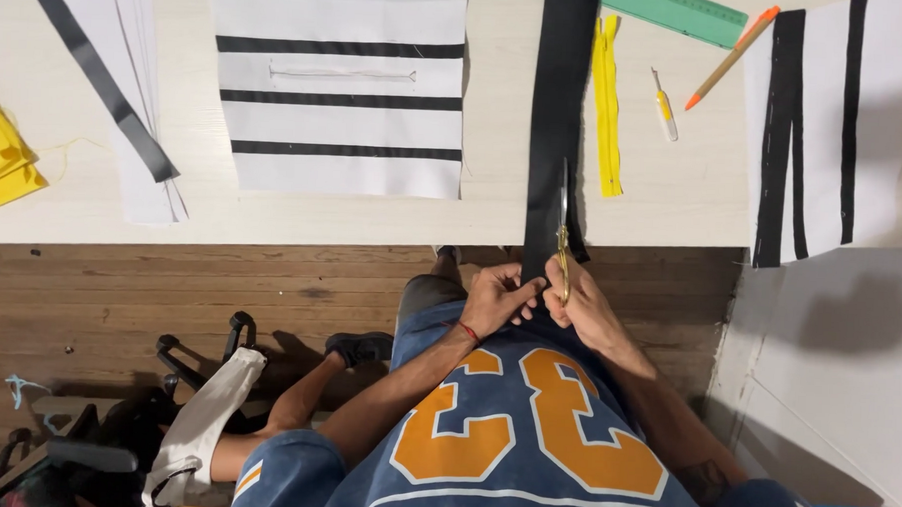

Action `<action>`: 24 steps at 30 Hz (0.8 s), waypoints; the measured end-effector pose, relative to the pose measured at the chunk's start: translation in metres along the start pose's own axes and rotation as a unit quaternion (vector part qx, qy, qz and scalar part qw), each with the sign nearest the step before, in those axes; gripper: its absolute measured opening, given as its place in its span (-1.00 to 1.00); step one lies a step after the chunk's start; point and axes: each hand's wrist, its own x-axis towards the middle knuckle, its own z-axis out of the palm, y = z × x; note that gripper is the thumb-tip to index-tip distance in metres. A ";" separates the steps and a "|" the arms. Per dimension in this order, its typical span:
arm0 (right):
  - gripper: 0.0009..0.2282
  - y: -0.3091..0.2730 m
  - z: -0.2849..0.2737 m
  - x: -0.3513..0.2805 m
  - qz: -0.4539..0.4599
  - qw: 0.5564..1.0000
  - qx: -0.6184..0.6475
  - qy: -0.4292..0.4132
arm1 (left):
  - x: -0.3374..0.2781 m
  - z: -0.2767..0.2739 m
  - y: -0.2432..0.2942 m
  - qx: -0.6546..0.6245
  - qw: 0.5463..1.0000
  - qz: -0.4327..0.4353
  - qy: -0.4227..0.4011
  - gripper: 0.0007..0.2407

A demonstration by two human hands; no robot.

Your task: Cutting strips of black material and aligning them on a white template

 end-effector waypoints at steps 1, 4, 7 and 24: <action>-0.64 -0.007 0.004 -0.002 0.001 1.000 0.001 0.003 | -0.001 0.000 0.000 0.000 1.000 -0.001 -0.002 -0.83; -0.74 -0.023 0.012 -0.003 0.009 1.000 0.010 0.009 | -0.005 -0.002 0.015 0.011 1.000 0.006 0.006 -0.82; -0.70 -0.022 0.008 -0.002 0.018 1.000 0.000 0.004 | -0.014 -0.012 0.045 0.092 0.995 0.026 0.022 -0.80; -0.54 -0.038 0.010 -0.005 0.037 0.998 0.042 -0.003 | 0.068 -0.047 0.042 0.639 0.517 0.565 -0.075 -0.32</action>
